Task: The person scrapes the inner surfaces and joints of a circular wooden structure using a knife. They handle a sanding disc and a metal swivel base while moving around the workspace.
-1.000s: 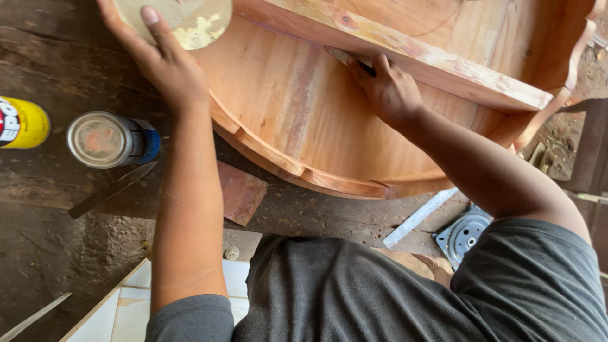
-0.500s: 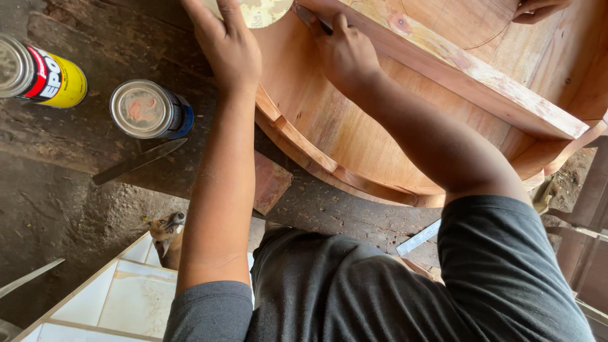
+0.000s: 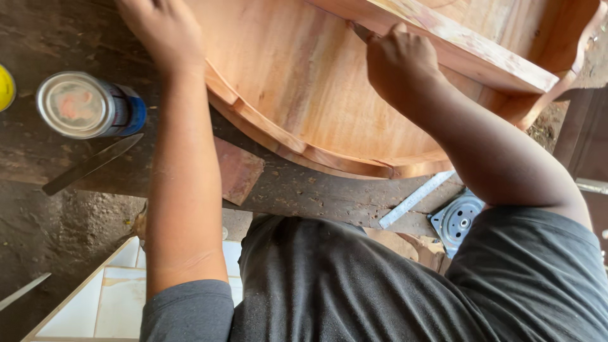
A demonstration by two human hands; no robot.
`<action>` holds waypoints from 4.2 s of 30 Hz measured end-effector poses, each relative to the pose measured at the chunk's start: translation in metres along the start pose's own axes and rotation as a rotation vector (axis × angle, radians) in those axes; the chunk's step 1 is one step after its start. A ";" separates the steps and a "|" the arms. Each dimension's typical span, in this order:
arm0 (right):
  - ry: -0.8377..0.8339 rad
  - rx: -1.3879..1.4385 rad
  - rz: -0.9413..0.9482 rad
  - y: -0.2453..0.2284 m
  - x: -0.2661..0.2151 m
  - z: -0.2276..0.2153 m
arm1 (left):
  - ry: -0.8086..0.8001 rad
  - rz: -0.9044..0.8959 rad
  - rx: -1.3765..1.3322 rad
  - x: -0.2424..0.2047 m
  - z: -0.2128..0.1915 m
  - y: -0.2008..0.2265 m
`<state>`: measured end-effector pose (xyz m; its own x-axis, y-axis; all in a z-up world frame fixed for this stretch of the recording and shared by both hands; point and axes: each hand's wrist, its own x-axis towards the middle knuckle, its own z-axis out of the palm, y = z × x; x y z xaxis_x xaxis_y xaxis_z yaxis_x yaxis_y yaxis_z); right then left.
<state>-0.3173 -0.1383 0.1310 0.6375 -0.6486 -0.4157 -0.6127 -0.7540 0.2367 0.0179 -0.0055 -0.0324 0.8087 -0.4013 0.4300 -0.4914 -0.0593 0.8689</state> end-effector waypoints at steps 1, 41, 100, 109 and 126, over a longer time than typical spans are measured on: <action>-0.019 -0.003 0.022 0.010 -0.010 0.005 | -0.006 -0.018 0.001 0.000 -0.001 -0.006; 0.710 0.803 -0.170 0.044 -0.128 0.028 | -0.474 0.120 -0.279 -0.090 -0.015 0.186; 0.290 0.146 -0.057 0.006 -0.007 0.037 | -0.517 0.228 -0.002 -0.071 -0.021 0.176; 0.300 0.238 -0.079 0.068 -0.032 0.066 | -0.532 0.144 -0.044 -0.074 -0.023 0.164; 0.486 0.076 -0.300 0.112 -0.039 0.111 | -0.360 0.212 -0.071 -0.082 -0.022 0.190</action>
<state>-0.4625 -0.1860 0.0760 0.9189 -0.3945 0.0005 -0.3926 -0.9143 0.0990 -0.1342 0.0360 0.1028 0.5217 -0.6923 0.4986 -0.6011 0.1164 0.7906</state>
